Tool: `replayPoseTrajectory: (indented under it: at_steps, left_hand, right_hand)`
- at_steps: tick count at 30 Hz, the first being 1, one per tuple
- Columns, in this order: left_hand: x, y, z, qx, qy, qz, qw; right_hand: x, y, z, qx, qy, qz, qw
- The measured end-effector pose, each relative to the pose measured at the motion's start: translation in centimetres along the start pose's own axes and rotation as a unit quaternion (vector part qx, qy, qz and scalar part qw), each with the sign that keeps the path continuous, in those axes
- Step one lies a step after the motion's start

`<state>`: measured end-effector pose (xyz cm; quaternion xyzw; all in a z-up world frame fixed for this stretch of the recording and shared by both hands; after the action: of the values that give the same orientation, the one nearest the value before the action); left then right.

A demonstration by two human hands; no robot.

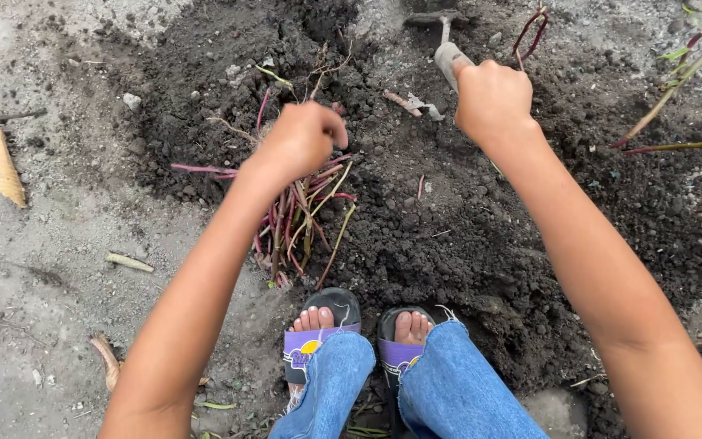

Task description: Planting sweet potato cuttings in a garden bed using a trowel and hands.

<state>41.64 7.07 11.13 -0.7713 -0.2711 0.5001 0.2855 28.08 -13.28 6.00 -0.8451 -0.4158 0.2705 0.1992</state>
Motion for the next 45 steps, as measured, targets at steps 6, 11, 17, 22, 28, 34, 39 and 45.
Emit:
replayPoseTrajectory:
  at_steps: [6,11,17,22,28,34,39,45]
  left_hand:
    - [7.6,9.3,6.5,-0.095,0.402,-0.073,0.908]
    - [3.8,4.6,2.1,-0.135,0.031,0.0,0.99]
    - [0.2,0.5,0.0,-0.011,-0.457,0.042,0.888]
    - [-0.6,1.0,0.8,0.017,-0.506,0.042,0.862]
    - [-4.7,5.1,2.8,-0.161,-0.288,0.229,0.916]
    - [-6.7,8.6,2.2,-0.063,0.284,0.161,0.943]
    - [-2.4,5.1,-1.4,-0.039,-0.366,0.113,0.923]
    - [-2.6,4.9,0.3,0.073,-0.503,0.184,0.841]
  right_hand:
    - [-0.1,0.3,-0.3,-0.007,0.008,-0.01,1.0]
    - [-0.7,0.2,-0.2,-0.005,0.021,-0.008,1.0]
    - [-0.6,-0.3,0.9,-0.016,0.045,-0.012,0.999]
    - [0.2,-1.8,-0.4,0.031,0.108,-0.016,0.993]
    - [4.8,-0.3,2.7,0.012,0.041,0.013,0.999]
    - [6.1,0.9,7.3,-0.199,-0.225,-0.003,0.954]
    - [3.5,-5.2,0.8,0.04,0.128,-0.154,0.979]
    - [2.4,-4.0,2.5,-0.007,0.182,-0.182,0.966]
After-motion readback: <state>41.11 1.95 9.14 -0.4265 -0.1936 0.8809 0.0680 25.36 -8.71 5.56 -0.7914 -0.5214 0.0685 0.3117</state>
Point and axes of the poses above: each hand's wrist, its own y-axis towards the middle knuckle, its own z-axis out of the palm, x = y × z, the point moved 1 cm from there along y, towards the middle knuckle, and after that the axes turned 13 degrees about x, right-handed, at the moved point
